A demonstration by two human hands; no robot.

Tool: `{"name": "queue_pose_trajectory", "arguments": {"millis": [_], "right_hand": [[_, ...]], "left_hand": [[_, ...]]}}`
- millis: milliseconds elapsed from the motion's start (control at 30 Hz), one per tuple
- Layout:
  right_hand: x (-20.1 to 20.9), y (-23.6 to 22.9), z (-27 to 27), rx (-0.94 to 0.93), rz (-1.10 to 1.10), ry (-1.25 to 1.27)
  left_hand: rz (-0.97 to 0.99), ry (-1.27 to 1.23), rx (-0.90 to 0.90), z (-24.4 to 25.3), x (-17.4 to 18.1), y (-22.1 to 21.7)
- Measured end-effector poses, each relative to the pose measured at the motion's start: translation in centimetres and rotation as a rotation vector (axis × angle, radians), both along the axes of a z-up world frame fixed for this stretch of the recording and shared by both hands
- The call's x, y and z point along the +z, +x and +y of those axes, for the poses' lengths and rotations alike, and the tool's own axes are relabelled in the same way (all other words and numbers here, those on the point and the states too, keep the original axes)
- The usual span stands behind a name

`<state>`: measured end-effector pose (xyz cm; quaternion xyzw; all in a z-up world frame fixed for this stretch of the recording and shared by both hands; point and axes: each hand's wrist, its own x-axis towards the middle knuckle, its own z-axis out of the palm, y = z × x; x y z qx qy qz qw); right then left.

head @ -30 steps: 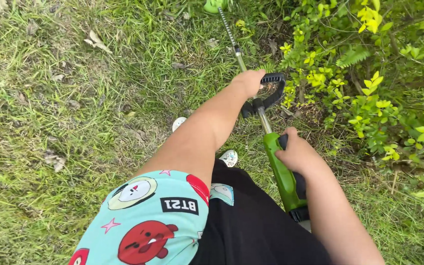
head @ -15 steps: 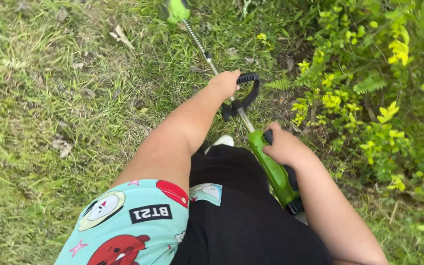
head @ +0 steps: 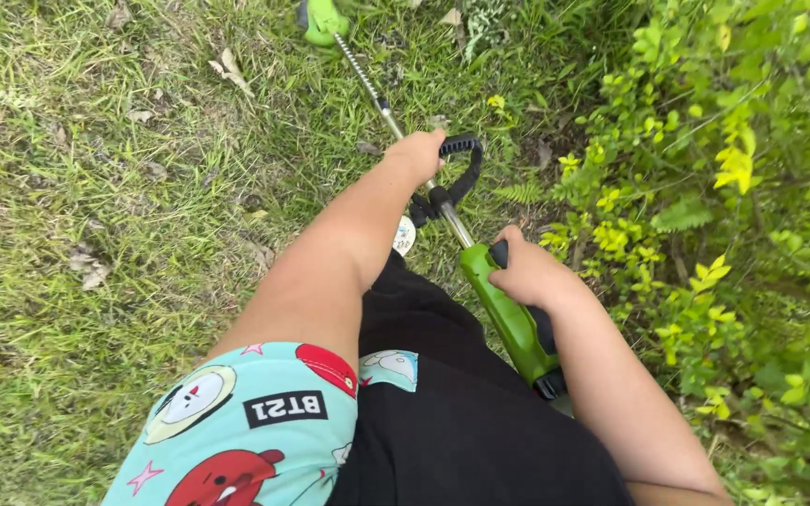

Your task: Trimming grass and weeds using a string trimmer

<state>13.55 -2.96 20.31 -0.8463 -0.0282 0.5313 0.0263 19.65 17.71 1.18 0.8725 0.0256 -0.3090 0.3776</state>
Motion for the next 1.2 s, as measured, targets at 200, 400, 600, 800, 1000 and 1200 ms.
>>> {"name": "queue_pose_trajectory", "arguments": {"millis": [200, 400, 600, 800, 1000, 1200], "right_hand": [[1.4, 3.8, -1.6, -0.032, -0.032, -0.046], [0.4, 6.4, -2.8, -0.070, -0.116, -0.082], [-0.7, 8.5, -0.2, -0.032, -0.080, -0.145], [2.4, 8.8, 8.0, -0.032, 0.001, -0.123], [0.2, 10.0, 13.4, 0.032, 0.011, -0.070], [2.5, 9.4, 18.3, 0.080, 0.029, -0.016]], "left_hand": [[-0.014, -0.031, -0.070, -3.6, -0.4, 5.3], [-0.038, -0.123, -0.061, -4.4, 2.5, 8.0], [-0.045, -0.116, -0.143, -0.6, 2.4, 11.0], [0.026, -0.169, -0.063, 6.7, 4.9, 9.6], [0.071, -0.074, -0.063, 13.6, 2.7, 9.3], [0.113, -0.010, -0.036, 18.3, 2.0, 8.2]]}}
